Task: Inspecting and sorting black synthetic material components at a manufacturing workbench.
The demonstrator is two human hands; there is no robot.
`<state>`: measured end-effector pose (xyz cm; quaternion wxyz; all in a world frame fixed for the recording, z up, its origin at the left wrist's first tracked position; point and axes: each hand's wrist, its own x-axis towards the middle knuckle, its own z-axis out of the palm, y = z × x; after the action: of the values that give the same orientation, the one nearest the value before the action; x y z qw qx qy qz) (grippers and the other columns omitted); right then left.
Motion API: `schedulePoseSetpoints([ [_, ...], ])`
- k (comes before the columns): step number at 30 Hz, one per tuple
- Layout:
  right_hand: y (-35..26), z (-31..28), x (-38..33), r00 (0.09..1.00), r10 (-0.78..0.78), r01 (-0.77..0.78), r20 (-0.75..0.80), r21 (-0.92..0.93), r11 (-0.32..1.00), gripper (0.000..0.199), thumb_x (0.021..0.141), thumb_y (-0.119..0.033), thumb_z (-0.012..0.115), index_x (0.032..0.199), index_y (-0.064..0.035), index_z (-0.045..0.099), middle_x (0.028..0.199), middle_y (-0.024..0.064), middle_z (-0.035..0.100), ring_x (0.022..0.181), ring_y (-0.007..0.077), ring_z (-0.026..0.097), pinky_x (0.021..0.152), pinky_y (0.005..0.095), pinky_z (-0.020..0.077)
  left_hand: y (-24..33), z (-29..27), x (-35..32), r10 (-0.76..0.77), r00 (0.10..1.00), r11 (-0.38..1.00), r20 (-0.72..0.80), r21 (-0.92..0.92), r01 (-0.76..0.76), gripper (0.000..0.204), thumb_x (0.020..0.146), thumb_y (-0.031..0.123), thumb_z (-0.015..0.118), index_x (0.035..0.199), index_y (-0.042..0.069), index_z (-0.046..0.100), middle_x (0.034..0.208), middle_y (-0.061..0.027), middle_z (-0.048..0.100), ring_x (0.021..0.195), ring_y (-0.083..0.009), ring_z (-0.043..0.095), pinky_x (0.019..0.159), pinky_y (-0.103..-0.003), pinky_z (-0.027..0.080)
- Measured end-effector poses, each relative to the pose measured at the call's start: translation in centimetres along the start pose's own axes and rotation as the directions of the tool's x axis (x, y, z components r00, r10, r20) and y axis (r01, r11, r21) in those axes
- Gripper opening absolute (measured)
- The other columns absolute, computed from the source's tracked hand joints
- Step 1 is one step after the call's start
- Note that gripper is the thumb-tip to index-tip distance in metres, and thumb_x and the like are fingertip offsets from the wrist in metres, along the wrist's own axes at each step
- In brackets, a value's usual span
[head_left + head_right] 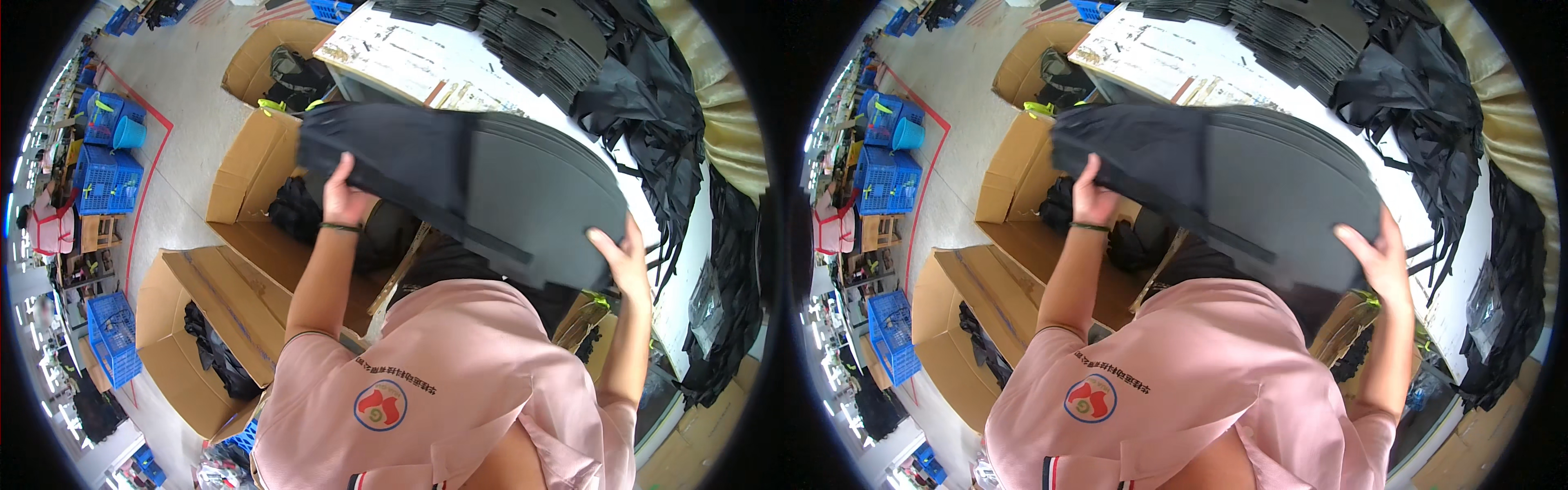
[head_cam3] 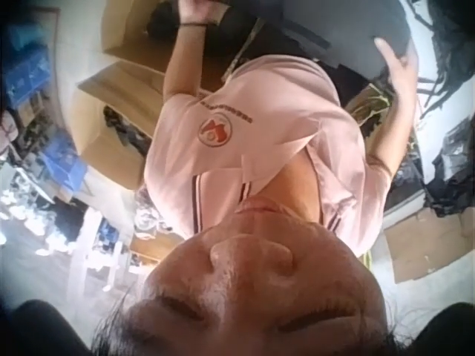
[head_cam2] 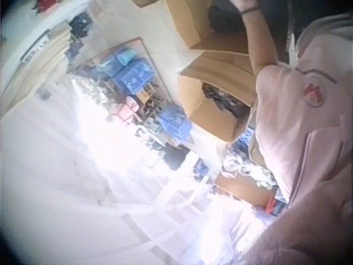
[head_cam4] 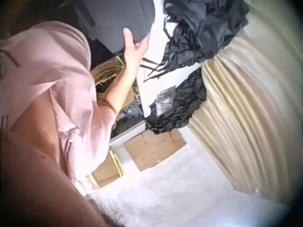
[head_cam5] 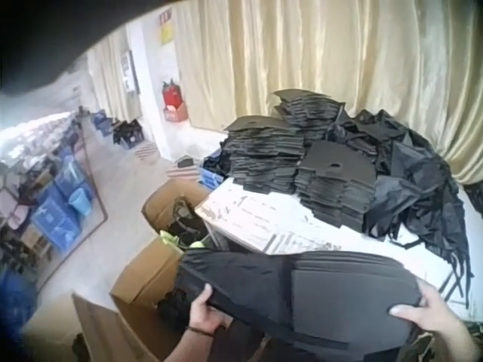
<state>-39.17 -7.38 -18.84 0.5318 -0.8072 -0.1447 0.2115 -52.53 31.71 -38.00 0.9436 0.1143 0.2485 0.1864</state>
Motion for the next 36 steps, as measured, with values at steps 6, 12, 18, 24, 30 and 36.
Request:
schedulePoseSetpoints([
  [6,0.1,17.4,10.0,0.871,-0.213,0.410,0.443,-0.413,0.813,0.059,0.079,-0.032,0.076,0.118,0.0037,0.051,0.100,0.0250,0.064,0.095,0.0346,0.065,0.082,0.0388,0.0502,6.8,-14.3,-3.0,0.299,0.938,0.954,-0.176,0.034,-0.297,0.047,0.093,0.023,0.062,0.133,0.003,0.048,0.134,-0.0122,0.053,0.124,-0.0314,0.048,0.109,-0.049,0.034],
  [12,8.3,31.4,12.9,0.719,0.022,0.449,0.694,-0.488,0.749,0.055,0.078,-0.036,0.075,0.110,-0.0001,0.048,0.097,0.0281,0.063,0.095,0.0449,0.060,0.081,0.0475,0.0478,2.2,-25.5,-4.7,0.102,0.781,0.975,-0.616,-0.096,-0.202,0.039,0.093,0.028,0.061,0.123,0.003,0.057,0.123,-0.0124,0.061,0.112,-0.0318,0.057,0.101,-0.048,0.044],
  [18,12.6,38.2,12.9,0.600,0.194,0.431,0.776,-0.518,0.739,0.055,0.077,-0.032,0.076,0.111,0.0001,0.046,0.099,0.0265,0.063,0.098,0.0433,0.060,0.084,0.0480,0.0473,-0.1,-32.3,-6.2,0.124,0.716,0.923,-0.687,-0.186,-0.338,0.037,0.090,0.024,0.066,0.120,0.004,0.059,0.118,-0.0107,0.064,0.110,-0.0313,0.058,0.100,-0.047,0.044],
  [24,14.6,41.1,18.0,0.704,0.115,0.523,0.701,-0.621,0.585,0.084,0.076,-0.034,0.077,0.142,-0.0047,0.034,0.143,0.0214,0.041,0.132,0.0345,0.039,0.109,0.0399,0.0334,-1.1,-32.8,-3.0,0.161,0.669,0.899,-0.725,-0.172,-0.402,0.046,0.084,0.031,0.072,0.119,0.004,0.060,0.117,-0.0093,0.064,0.107,-0.0312,0.059,0.098,-0.046,0.045],
  [30,12.3,42.4,17.5,0.576,0.298,0.343,0.761,-0.556,0.757,0.057,0.080,-0.029,0.073,0.128,-0.0073,0.051,0.122,0.0194,0.060,0.115,0.0353,0.056,0.096,0.0425,0.0447,-2.5,-43.8,-6.5,-0.092,0.332,0.995,-0.939,-0.095,0.007,0.059,0.081,0.039,0.074,0.130,0.013,0.053,0.122,-0.0101,0.061,0.113,-0.0285,0.056,0.104,-0.046,0.034],
  [36,17.5,34.7,14.4,0.545,0.373,0.241,0.750,-0.567,0.788,0.039,0.082,-0.026,0.071,0.114,-0.0061,0.060,0.110,0.0172,0.065,0.101,0.0359,0.062,0.086,0.0437,0.0490,-5.4,-39.0,-3.2,-0.248,0.322,0.965,-0.914,-0.203,0.168,0.056,0.089,0.043,0.062,0.137,0.021,0.045,0.143,-0.0023,0.045,0.130,-0.0223,0.042,0.109,-0.060,0.012],
])
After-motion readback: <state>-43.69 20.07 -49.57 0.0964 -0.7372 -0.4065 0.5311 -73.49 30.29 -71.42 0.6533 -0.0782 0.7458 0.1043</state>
